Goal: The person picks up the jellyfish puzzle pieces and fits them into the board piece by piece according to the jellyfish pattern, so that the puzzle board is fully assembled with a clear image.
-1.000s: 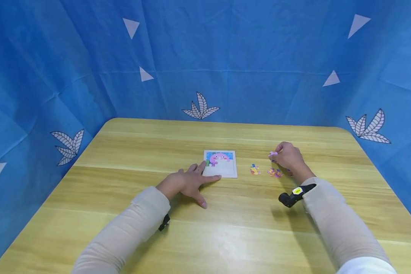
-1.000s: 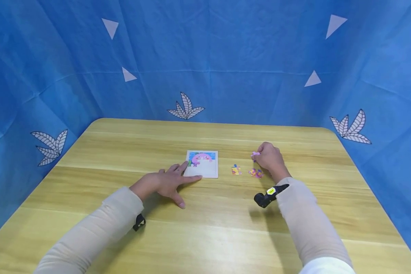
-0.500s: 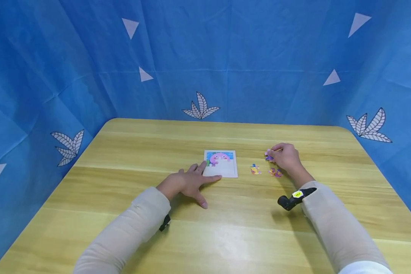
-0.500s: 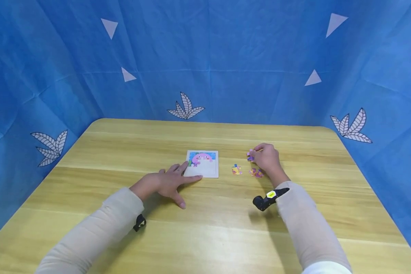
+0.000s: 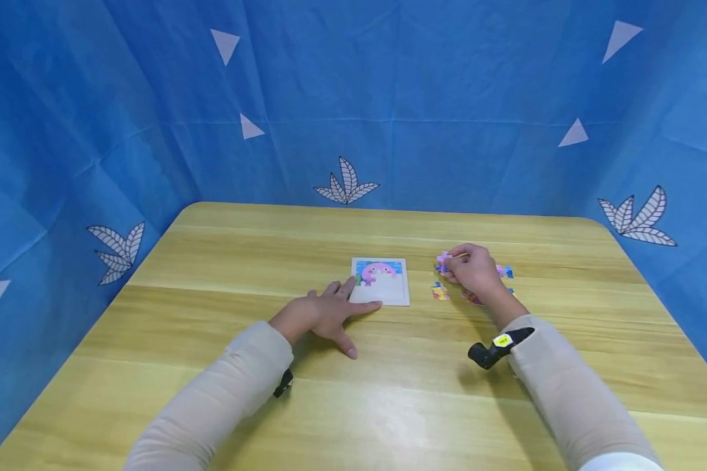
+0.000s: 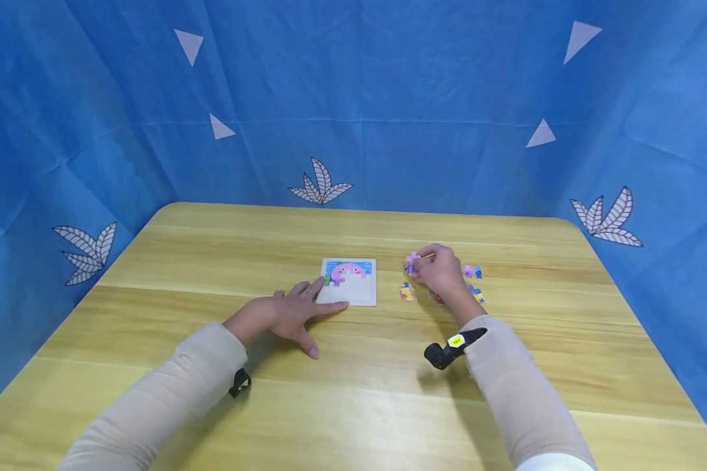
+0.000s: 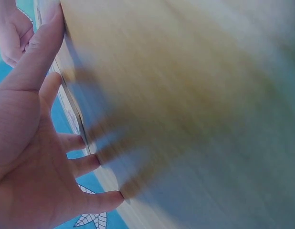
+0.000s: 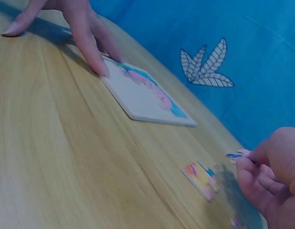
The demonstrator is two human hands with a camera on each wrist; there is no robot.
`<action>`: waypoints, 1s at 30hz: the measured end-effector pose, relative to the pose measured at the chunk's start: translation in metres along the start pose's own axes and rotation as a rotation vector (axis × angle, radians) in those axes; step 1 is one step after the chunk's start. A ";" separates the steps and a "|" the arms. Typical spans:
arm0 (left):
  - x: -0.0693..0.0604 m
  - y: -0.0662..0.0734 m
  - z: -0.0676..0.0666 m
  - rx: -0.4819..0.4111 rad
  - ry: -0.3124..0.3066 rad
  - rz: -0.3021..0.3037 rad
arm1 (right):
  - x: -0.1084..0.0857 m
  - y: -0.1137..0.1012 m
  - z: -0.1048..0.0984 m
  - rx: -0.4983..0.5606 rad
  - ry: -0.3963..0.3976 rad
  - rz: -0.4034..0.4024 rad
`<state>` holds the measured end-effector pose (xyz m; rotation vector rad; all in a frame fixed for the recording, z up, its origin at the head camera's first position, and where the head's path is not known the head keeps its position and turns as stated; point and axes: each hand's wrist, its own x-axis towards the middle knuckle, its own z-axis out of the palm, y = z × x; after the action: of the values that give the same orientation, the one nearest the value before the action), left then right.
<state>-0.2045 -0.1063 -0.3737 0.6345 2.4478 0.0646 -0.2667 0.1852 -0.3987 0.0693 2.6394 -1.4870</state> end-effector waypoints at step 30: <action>0.002 0.002 -0.002 0.031 -0.013 -0.007 | -0.004 -0.037 0.071 0.157 -0.195 -0.014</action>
<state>-0.2064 -0.1035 -0.3725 0.6383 2.4428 0.0204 -0.2604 0.1055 -0.4035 -0.0771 2.3735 -1.6135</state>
